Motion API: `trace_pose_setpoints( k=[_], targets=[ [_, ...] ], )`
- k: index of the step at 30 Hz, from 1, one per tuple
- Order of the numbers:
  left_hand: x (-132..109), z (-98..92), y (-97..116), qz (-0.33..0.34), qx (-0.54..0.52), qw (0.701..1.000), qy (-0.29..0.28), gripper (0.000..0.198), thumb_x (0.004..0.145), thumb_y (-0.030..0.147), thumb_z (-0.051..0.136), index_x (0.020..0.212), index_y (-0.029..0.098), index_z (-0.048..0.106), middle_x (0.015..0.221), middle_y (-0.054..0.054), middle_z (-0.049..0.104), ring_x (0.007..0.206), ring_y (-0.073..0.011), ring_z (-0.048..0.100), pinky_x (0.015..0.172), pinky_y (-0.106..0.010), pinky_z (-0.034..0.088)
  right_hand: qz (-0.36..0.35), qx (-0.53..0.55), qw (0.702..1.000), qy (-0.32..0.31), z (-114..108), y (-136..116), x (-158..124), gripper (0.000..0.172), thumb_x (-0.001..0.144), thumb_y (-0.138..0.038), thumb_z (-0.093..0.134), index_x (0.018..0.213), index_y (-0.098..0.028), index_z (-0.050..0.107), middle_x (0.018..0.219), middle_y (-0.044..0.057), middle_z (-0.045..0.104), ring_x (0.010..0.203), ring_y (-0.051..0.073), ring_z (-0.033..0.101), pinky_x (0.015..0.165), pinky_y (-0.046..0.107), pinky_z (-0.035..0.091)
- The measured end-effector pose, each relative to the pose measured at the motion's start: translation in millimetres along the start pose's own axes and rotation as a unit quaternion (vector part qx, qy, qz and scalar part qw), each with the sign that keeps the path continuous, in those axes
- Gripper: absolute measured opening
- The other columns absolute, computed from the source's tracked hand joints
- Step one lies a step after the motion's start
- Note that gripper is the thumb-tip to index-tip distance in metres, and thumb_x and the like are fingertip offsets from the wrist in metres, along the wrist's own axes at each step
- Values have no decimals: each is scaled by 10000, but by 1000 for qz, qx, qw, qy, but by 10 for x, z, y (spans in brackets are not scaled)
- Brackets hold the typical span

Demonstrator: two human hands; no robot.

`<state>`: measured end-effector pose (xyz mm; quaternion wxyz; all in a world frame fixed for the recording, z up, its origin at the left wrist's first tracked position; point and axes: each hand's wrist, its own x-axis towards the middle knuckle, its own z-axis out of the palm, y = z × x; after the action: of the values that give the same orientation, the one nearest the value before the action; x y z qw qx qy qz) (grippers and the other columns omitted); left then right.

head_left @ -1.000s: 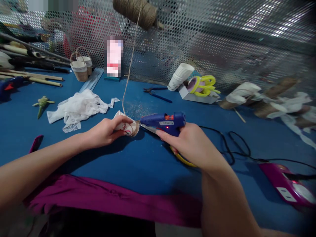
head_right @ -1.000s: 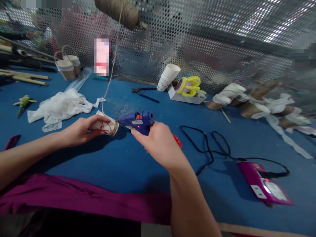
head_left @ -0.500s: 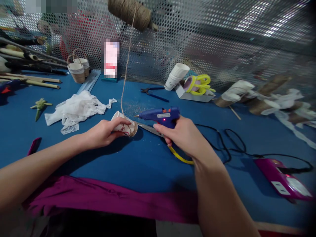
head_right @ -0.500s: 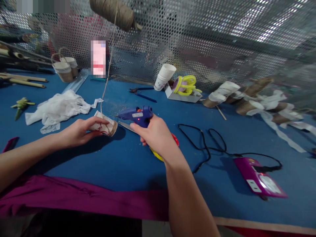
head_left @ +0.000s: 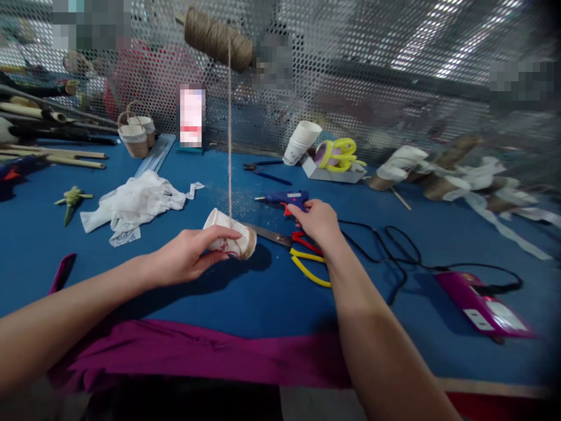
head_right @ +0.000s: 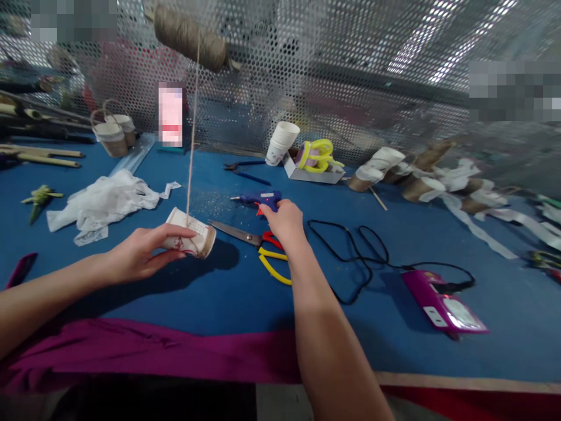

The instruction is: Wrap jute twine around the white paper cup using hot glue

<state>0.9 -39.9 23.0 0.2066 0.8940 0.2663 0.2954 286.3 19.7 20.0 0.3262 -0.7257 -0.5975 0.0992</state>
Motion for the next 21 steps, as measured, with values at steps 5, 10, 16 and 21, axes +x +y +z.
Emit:
trace_pose_setpoints(
  k=[5, 10, 16, 21],
  targets=[
    [10, -9, 70, 22, 11, 1000, -16, 275, 858, 129, 476, 1132, 158, 482, 847, -58, 682, 707, -145, 656, 602, -210, 486, -69, 52, 996, -34, -29, -386, -242, 226, 769, -379, 583, 832, -176, 660, 968, 118, 664, 955, 243, 597, 837, 413, 449],
    [4, 32, 65, 45, -7, 999, -13, 271, 854, 116, 474, 1122, 157, 467, 876, -70, 680, 716, -151, 652, 601, -222, 489, -130, 345, 880, -300, 38, -888, -596, 313, 849, -437, 494, 999, -212, 654, 1128, 55, 652, 1032, 169, 587, 893, 340, 443],
    [-8, 26, 105, 3, -81, 995, -59, 261, 861, 157, 477, 1122, 161, 469, 945, -84, 669, 711, -140, 640, 621, -233, 487, -77, 434, 855, -273, 49, -924, -636, 138, 750, -288, 647, 854, -203, 678, 760, -16, 677, 759, 102, 617, 754, 254, 475],
    [-2, 20, 89, -86, -173, 981, -22, 347, 848, 231, 529, 1179, 171, 443, 999, -72, 619, 758, -133, 597, 670, -235, 475, -40, 457, 859, -228, -82, -812, -654, 112, 696, -254, 693, 795, -203, 695, 701, -29, 652, 641, 80, 586, 686, 238, 481]
  ],
)
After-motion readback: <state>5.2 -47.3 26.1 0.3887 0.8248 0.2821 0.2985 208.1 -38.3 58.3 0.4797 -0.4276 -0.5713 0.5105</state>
